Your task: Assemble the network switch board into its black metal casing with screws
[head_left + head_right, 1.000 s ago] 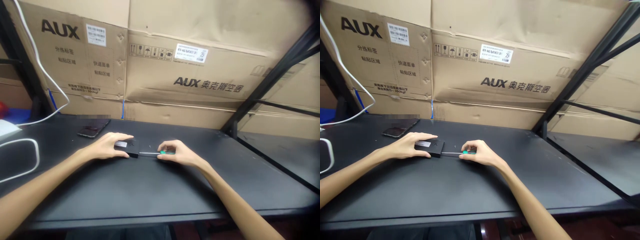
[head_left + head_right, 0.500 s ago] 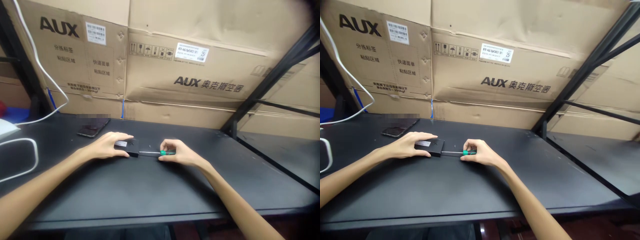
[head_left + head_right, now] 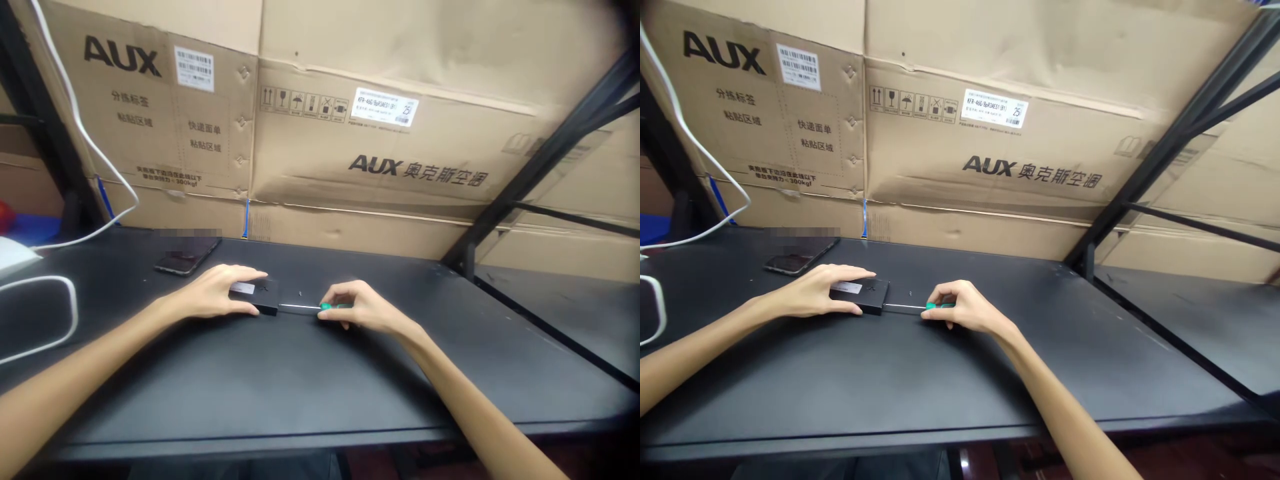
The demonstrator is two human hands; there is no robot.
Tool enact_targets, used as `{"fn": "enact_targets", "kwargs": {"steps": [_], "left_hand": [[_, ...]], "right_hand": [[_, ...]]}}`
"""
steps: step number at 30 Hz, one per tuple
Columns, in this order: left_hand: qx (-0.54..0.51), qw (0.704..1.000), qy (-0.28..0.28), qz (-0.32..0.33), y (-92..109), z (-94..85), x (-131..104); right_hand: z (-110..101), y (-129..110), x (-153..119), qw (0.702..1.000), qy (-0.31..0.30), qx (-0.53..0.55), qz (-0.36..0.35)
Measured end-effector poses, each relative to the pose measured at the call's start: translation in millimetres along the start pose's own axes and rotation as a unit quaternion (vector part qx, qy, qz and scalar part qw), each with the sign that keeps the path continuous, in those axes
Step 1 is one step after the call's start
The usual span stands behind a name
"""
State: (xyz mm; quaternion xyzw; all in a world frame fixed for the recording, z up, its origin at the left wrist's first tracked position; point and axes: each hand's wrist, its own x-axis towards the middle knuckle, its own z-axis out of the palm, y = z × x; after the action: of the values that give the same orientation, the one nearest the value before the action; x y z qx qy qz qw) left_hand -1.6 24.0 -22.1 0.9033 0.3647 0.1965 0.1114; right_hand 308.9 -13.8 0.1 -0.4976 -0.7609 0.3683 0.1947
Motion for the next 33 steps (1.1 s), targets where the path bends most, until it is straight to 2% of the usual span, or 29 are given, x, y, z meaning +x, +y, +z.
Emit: {"fn": "enact_targets", "kwargs": {"steps": [11,15,18,23,26,30,33], "left_hand": [[0.013,1.000,0.001,-0.004,-1,-0.9,1],[0.012,1.000,-0.002,-0.008,0,-1.6,1],[0.009,1.000,-0.007,-0.013,1,-1.9,1],[0.008,1.000,-0.003,-0.013,1,-1.2,1],[0.003,1.000,0.002,-0.013,0,-0.6,0],[0.003,1.000,0.004,-0.012,0,-0.5,0],[0.005,1.000,0.003,-0.012,0,-0.7,0]], "right_hand": [[0,-10,-2,0.996,0.004,-0.087,-0.018],[4,-7,-1,0.997,0.018,-0.065,-0.038],[6,-2,0,0.999,0.028,-0.008,-0.015],[7,-1,0,0.999,-0.003,0.041,0.000],[6,-3,-1,1.000,0.000,0.003,-0.008],[6,-4,-1,0.995,0.049,-0.072,-0.045],[8,-4,0,0.994,0.053,-0.082,-0.049]]}}
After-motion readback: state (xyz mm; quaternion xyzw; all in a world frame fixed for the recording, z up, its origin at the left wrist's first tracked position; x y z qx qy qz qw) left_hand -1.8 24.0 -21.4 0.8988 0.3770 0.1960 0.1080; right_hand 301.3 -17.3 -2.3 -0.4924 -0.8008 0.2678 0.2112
